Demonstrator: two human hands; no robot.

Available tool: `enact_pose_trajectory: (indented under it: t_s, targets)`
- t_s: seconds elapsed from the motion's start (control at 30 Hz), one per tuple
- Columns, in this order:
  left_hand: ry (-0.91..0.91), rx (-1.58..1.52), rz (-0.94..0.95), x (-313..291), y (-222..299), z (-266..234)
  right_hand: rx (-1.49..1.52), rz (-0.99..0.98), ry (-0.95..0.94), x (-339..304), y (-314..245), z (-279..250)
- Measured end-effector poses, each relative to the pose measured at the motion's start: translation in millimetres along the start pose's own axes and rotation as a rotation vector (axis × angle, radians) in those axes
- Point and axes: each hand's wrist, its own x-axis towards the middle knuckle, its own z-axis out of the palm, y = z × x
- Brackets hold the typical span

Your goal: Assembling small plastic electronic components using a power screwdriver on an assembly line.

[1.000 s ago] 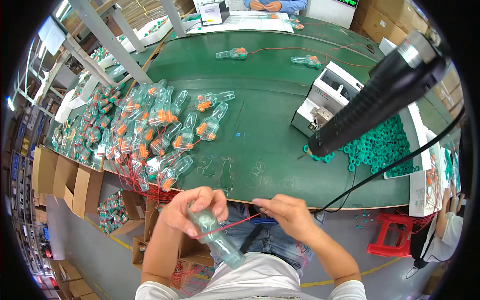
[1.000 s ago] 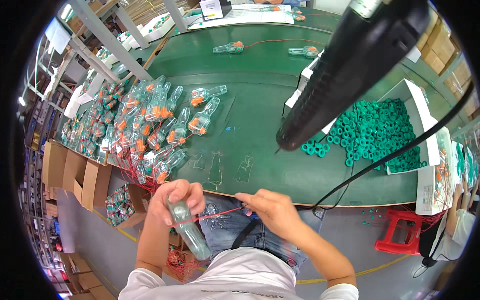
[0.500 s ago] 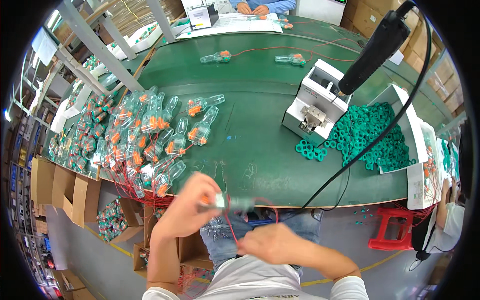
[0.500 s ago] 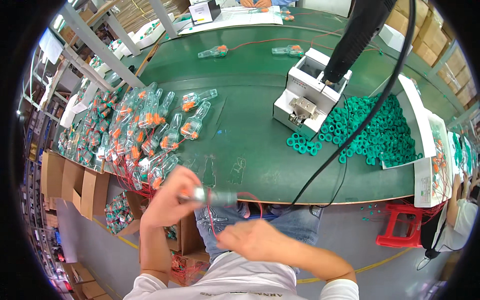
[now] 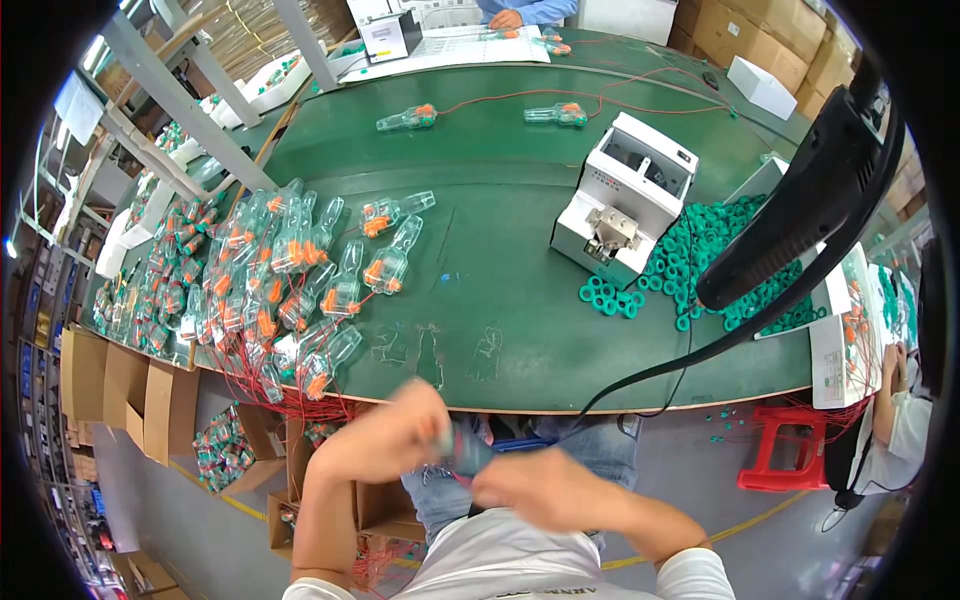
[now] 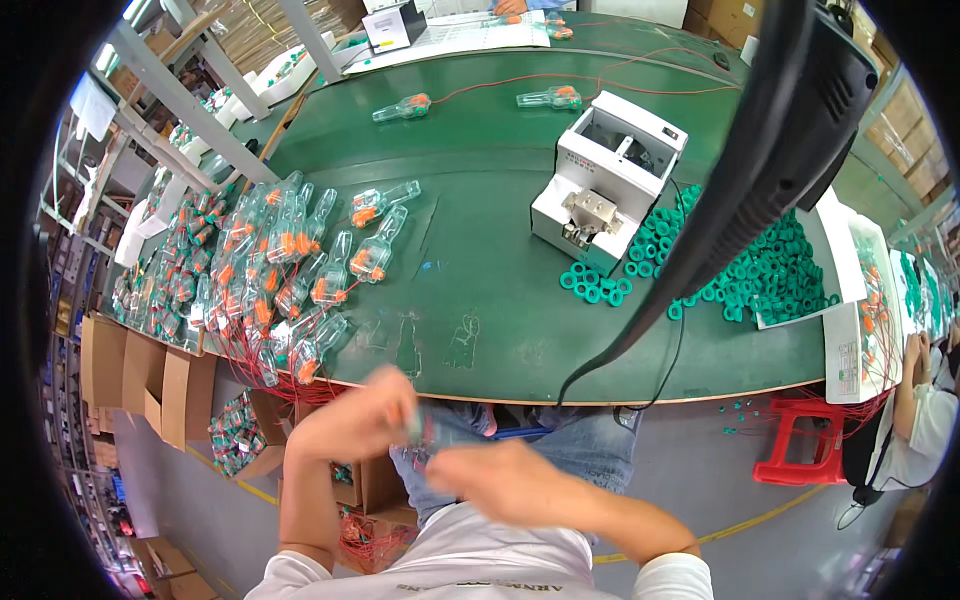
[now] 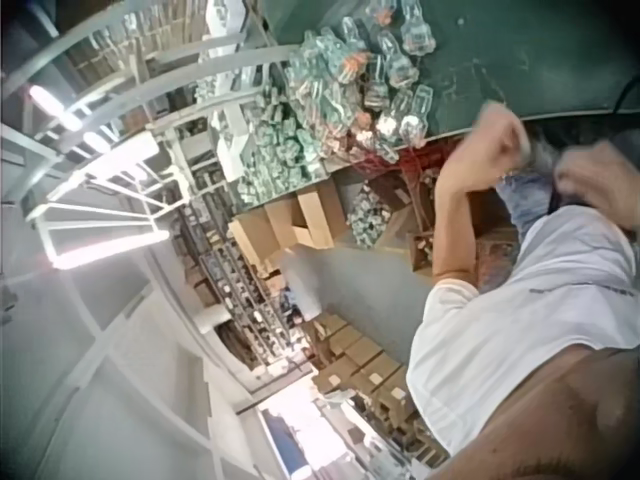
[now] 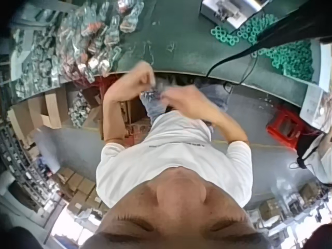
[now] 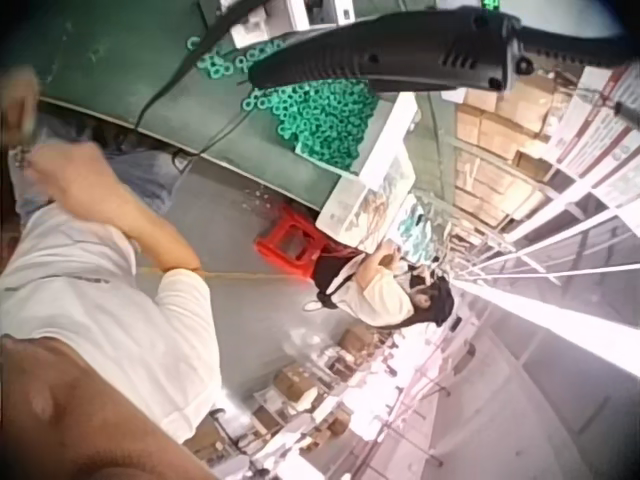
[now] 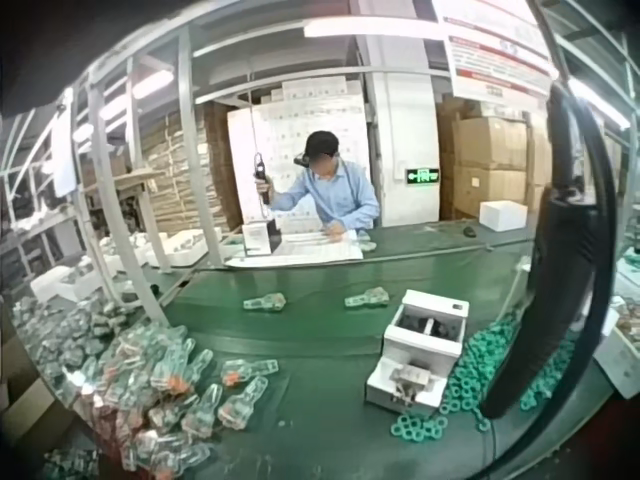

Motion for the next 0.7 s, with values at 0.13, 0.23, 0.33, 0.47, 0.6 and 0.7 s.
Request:
enact_pose_trajectory:
  t_s: [0.13,0.23,0.33,0.47,0.6,0.7]
  targets:
    - [-0.665,-0.595,0.562,-0.2,-7.8,-10.7,-0.05,-0.037,0.185,-1.2,31.8,15.3]
    - [-0.017,-0.109,0.135,-0.5,-5.4,-2.1,-0.098,-0.223,0.062,-5.6,-6.4,1.4]
    - [-0.563,-0.384,0.513,-4.9,11.1,-13.6,-0.14,-0.026,0.311,15.0,26.5,-16.6]
    - [-0.083,-0.01,0.288,-1.2,-6.2,-7.0,-0.177,-0.101,-0.011,3.1,-11.1,0.4]
    - [-0.548,-0.296,0.515,-2.5,10.5,-9.8,-0.069,-0.134,0.204,21.4,23.9,-14.0]
    - [0.29,0.046,0.3,3.8,4.1,13.3,-0.252,-0.031,0.342,17.8,17.5,4.3]
